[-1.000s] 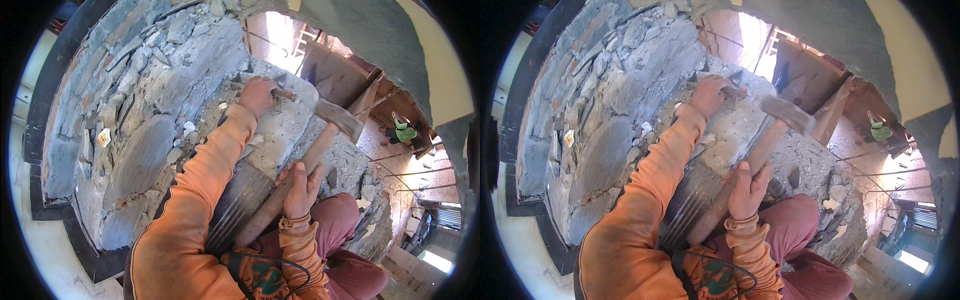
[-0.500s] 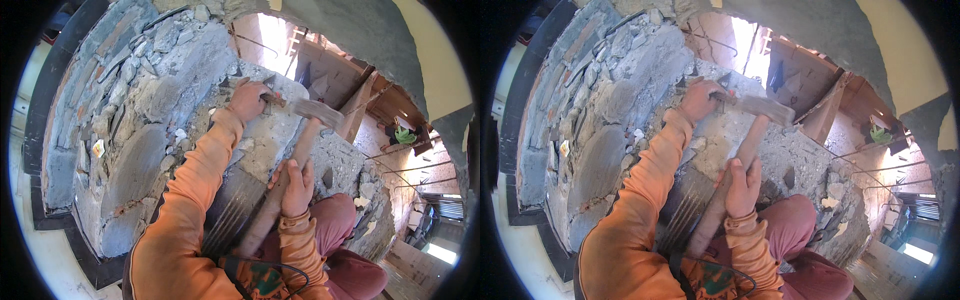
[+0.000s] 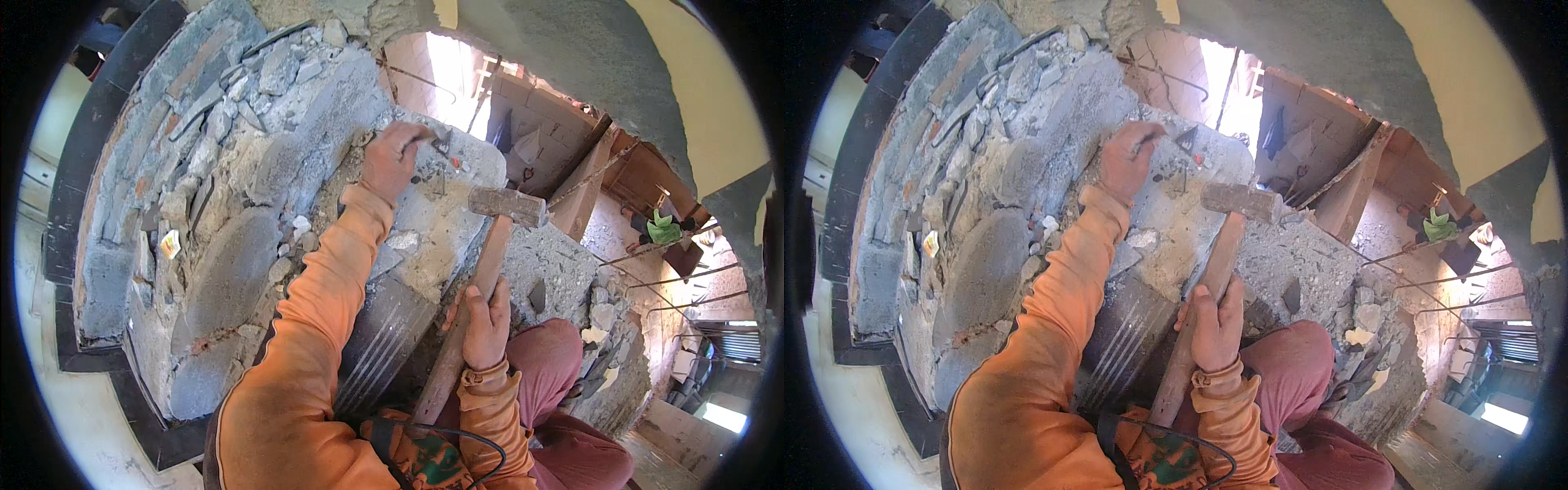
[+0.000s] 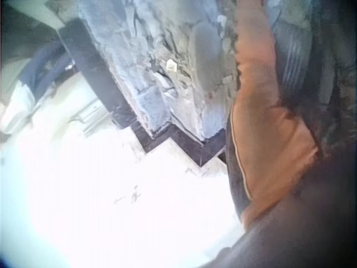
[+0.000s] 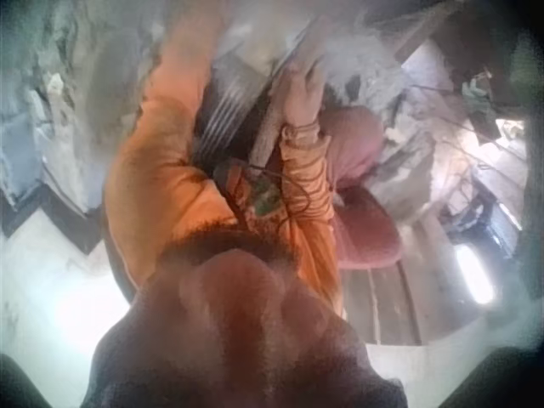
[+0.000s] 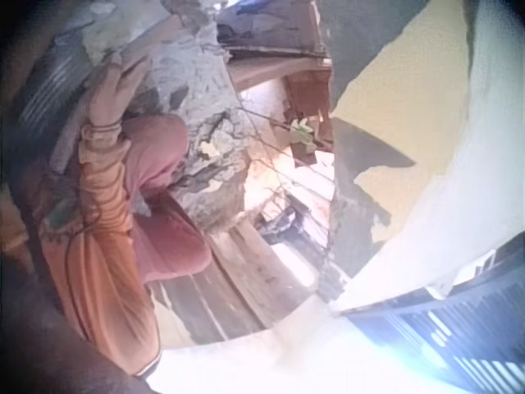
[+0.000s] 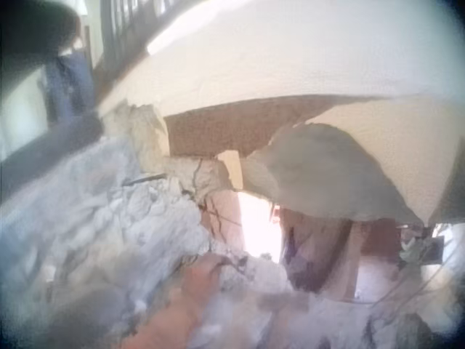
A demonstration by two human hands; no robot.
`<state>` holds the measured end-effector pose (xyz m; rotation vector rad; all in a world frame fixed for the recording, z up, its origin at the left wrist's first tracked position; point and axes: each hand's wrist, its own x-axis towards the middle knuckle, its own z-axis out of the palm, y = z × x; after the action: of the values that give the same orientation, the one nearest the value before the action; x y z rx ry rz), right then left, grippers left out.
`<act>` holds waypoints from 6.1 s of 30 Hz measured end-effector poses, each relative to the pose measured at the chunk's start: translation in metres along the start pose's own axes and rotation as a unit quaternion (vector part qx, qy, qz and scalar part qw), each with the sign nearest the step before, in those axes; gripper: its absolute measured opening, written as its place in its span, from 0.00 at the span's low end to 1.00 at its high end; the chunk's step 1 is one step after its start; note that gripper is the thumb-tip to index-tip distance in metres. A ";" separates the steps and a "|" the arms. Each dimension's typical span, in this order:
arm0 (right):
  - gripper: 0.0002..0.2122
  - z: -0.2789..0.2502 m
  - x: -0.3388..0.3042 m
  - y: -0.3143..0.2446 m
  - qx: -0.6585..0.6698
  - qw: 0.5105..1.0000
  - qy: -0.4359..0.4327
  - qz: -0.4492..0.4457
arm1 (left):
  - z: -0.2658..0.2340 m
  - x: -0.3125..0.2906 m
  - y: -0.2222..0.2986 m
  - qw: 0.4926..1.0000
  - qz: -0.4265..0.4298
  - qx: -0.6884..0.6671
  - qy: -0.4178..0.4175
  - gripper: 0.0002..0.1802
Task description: The person uses a hammer and a chisel to break off tiles and concrete from a staircase, then picks up and moves the loosened tiles by hand.
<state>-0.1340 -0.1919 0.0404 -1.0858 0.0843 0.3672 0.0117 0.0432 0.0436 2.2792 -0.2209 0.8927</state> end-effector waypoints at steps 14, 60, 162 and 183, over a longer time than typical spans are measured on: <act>0.08 0.031 0.034 -0.010 -0.075 0.997 -0.006 -0.035 | 0.007 -0.013 -0.002 0.993 -0.015 0.057 -0.106 0.15; 0.10 0.018 0.021 -0.007 0.008 0.996 0.076 -0.046 | 0.009 -0.024 -0.011 0.989 -0.023 0.063 -0.133 0.21; 0.08 0.001 0.050 0.004 -0.047 0.988 0.134 -0.062 | 0.080 0.007 0.017 0.983 -0.023 0.157 -0.097 0.08; 0.06 -0.020 0.038 -0.010 0.016 0.998 0.016 0.051 | 0.058 0.007 0.014 0.997 0.003 0.077 0.026 0.10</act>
<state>-0.0932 -0.2044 0.0304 -1.0582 0.1742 0.4397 0.0437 -0.0044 0.0243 2.3950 -0.1407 1.0009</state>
